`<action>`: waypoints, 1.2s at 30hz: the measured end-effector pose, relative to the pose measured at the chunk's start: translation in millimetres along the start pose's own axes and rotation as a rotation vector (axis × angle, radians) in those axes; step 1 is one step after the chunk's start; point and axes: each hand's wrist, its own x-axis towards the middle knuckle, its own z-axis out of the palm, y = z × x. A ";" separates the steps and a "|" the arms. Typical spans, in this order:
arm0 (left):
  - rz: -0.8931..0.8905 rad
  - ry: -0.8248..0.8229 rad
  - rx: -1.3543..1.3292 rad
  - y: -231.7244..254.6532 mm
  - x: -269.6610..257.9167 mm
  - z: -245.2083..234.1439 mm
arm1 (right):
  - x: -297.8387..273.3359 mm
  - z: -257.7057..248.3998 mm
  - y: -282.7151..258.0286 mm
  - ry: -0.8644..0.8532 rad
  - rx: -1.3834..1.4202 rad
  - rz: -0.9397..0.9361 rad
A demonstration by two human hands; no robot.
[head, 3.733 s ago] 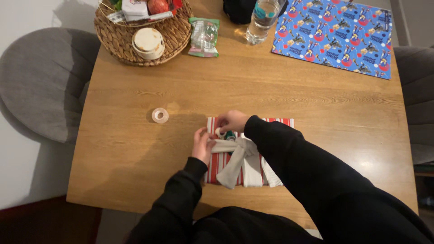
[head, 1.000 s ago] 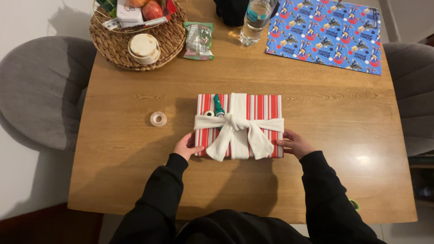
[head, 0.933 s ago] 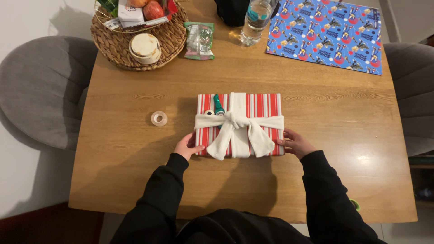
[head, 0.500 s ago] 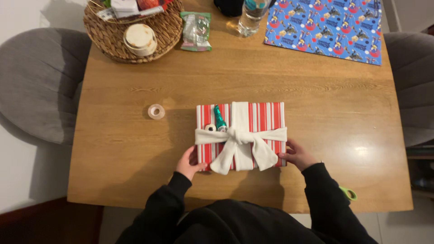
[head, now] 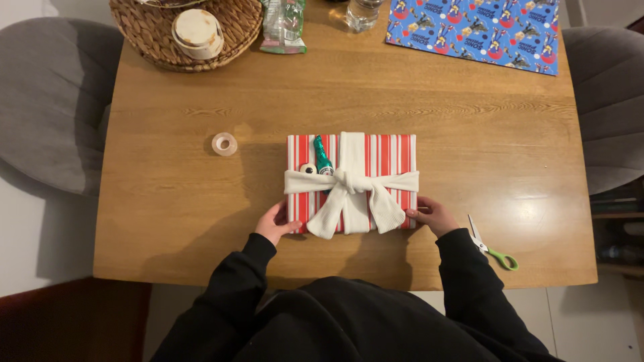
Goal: The person wraps a rectangular gift box with red and white striped paper and ties a white sock around it to form a bow. They then place a small green bottle and a googly eye on the bow as decoration.
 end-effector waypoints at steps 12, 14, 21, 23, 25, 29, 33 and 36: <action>-0.006 0.047 0.039 15.1 -5.9 3.8 | -25.0 10.7 -48.3 -0.007 0.013 0.065; 0.008 0.038 0.019 18.3 -8.7 3.7 | -27.9 11.4 -52.4 0.000 0.020 0.092; 0.001 0.073 0.126 14.4 -4.5 -2.9 | -24.8 6.4 -45.2 0.015 0.022 0.034; 0.089 0.160 0.133 25.9 -1.9 -6.7 | -25.0 0.9 -47.4 0.076 0.044 -0.014; 0.124 0.264 0.153 53.1 -5.3 -12.6 | -31.6 -10.4 -58.1 0.155 0.093 -0.120; 0.180 0.364 -0.381 146.0 -31.9 -23.8 | -55.9 -35.2 -107.3 0.210 0.425 -0.302; 0.379 0.411 -0.833 226.4 -60.5 -13.8 | -84.5 -44.7 -158.5 0.160 0.858 -0.438; 0.407 0.374 -1.003 252.6 -68.3 -3.8 | -91.3 -41.0 -178.2 0.154 1.078 -0.464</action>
